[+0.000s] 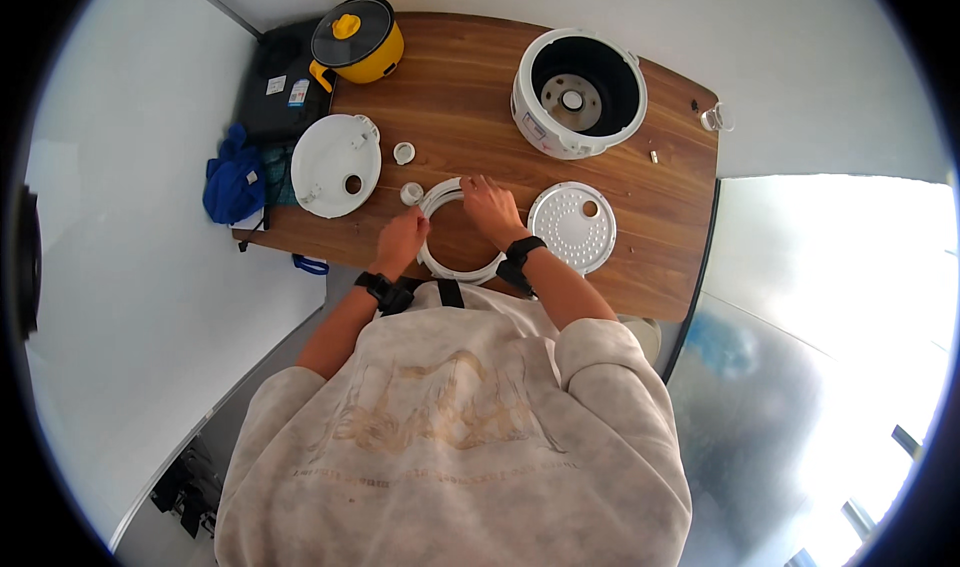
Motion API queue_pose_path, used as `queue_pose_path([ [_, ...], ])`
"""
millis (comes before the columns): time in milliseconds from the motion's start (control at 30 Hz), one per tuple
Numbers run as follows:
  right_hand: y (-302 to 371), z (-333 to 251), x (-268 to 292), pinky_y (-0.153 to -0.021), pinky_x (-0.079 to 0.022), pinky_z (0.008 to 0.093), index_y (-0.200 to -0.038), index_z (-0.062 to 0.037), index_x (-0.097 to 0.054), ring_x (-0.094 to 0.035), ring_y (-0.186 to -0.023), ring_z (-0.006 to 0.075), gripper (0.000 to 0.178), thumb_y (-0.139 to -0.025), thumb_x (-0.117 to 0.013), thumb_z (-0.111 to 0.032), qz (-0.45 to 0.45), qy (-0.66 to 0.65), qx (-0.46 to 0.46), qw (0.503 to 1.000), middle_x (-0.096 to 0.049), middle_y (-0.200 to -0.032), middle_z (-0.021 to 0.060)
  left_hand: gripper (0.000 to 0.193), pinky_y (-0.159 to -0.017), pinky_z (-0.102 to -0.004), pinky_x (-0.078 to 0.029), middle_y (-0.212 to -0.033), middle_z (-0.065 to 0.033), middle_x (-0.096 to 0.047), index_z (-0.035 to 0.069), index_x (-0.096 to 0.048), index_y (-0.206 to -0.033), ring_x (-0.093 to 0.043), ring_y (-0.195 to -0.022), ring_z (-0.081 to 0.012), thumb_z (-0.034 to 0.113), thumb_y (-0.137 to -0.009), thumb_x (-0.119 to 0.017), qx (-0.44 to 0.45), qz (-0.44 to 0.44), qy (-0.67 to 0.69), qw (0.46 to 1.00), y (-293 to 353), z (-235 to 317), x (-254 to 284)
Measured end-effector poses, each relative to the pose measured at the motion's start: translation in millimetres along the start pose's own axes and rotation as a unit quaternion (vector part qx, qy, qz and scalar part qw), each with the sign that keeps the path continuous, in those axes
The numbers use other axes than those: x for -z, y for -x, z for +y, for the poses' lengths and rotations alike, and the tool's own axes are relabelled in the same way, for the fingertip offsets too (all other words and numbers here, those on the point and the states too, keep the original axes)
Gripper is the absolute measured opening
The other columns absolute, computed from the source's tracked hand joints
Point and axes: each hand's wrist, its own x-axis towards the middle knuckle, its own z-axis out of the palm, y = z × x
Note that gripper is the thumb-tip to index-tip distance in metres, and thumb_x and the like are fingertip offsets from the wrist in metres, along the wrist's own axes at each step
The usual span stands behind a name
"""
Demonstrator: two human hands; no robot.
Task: The person assembles a white plastic appliance lid by inserting a rubber gasket into a circular frame and then attaching a perforated inner plate using a screwdriver. The person tightens screws to secure the components together on a wooden table.
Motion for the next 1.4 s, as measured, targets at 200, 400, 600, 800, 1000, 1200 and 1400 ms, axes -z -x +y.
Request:
queue_pose_path([
  [200,37,-2,30,-0.068,-0.053,0.0511,-0.107,-0.0064,-0.052,-0.067,-0.08,0.0393,0.031,-0.088,-0.062,-0.028,-0.103,-0.009,-0.21,0.972,-0.068,-0.09,0.019,0.021,-0.068,-0.05,-0.053,-0.083,-0.017,-0.068,0.007,-0.058,-0.091,-0.066,-0.082,-0.0387,0.027,-0.088,-0.064,0.032,-0.09,0.033,0.995,6,1,14],
  [400,76,5,30,-0.069,-0.051,0.0543,-0.105,-0.0074,-0.049,-0.065,-0.079,0.0444,0.034,-0.088,-0.064,-0.033,-0.145,-0.043,-0.251,0.956,-0.067,-0.079,0.022,0.028,-0.073,-0.0481,-0.053,-0.084,-0.0177,-0.069,0.007,-0.058,-0.093,-0.066,-0.086,-0.0382,0.029,-0.082,-0.072,0.059,-0.184,0.057,0.98,14,-12,12],
  [600,88,8,15,-0.072,-0.051,0.0539,-0.108,-0.0093,-0.05,-0.065,-0.079,0.0446,0.033,-0.083,-0.066,-0.025,-0.133,-0.04,-0.26,0.956,-0.067,-0.08,0.0222,0.027,-0.067,-0.0419,-0.055,-0.076,-0.0185,-0.068,0.004,-0.055,-0.095,-0.069,-0.072,-0.0321,0.019,-0.08,-0.071,0.093,-0.18,0.098,0.974,18,-3,15],
  [800,82,13,15,-0.068,-0.055,0.045,-0.095,-0.0069,-0.063,-0.067,-0.071,0.0358,0.022,-0.078,-0.067,-0.02,-0.04,-0.141,-0.254,0.956,-0.068,-0.073,0.017,0.022,-0.05,-0.0305,-0.055,-0.07,-0.0118,-0.067,0.002,-0.054,-0.102,-0.067,-0.058,-0.0167,0.012,-0.084,-0.064,0.191,-0.182,0.326,0.907,13,-12,11],
  [1000,66,16,27,-0.055,-0.054,0.0323,-0.094,-0.0033,-0.067,-0.067,-0.054,0.0192,0.021,-0.079,-0.067,-0.018,-0.065,-0.302,-0.371,0.876,-0.068,-0.065,0.0089,0.025,-0.049,-0.0298,-0.056,-0.072,-0.009,-0.066,0.001,-0.055,-0.11,-0.066,-0.057,-0.0166,0.014,-0.089,-0.06,0.234,-0.189,0.411,0.86,6,-11,18],
  [1200,73,19,18,-0.051,-0.052,0.0298,-0.093,-0.0027,-0.067,-0.066,-0.052,0.0154,0.018,-0.081,-0.066,-0.016,-0.047,-0.274,-0.342,0.898,-0.067,-0.064,0.007,0.021,-0.048,-0.0276,-0.053,-0.074,-0.0081,-0.066,0.003,-0.056,-0.106,-0.068,-0.059,-0.016,0.018,-0.092,-0.06,0.221,-0.206,0.349,0.887,5,-2,24],
  [1400,73,15,23,-0.048,-0.05,0.0279,-0.092,-0.0016,-0.067,-0.063,-0.051,0.0141,0.018,-0.081,-0.066,-0.016,-0.046,-0.333,-0.385,0.86,-0.066,-0.064,0.0063,0.021,-0.047,-0.0261,-0.051,-0.075,-0.0065,-0.067,0.004,-0.058,-0.099,-0.067,-0.058,-0.0149,0.023,-0.094,-0.061,0.206,-0.226,0.312,0.9,3,1,30],
])
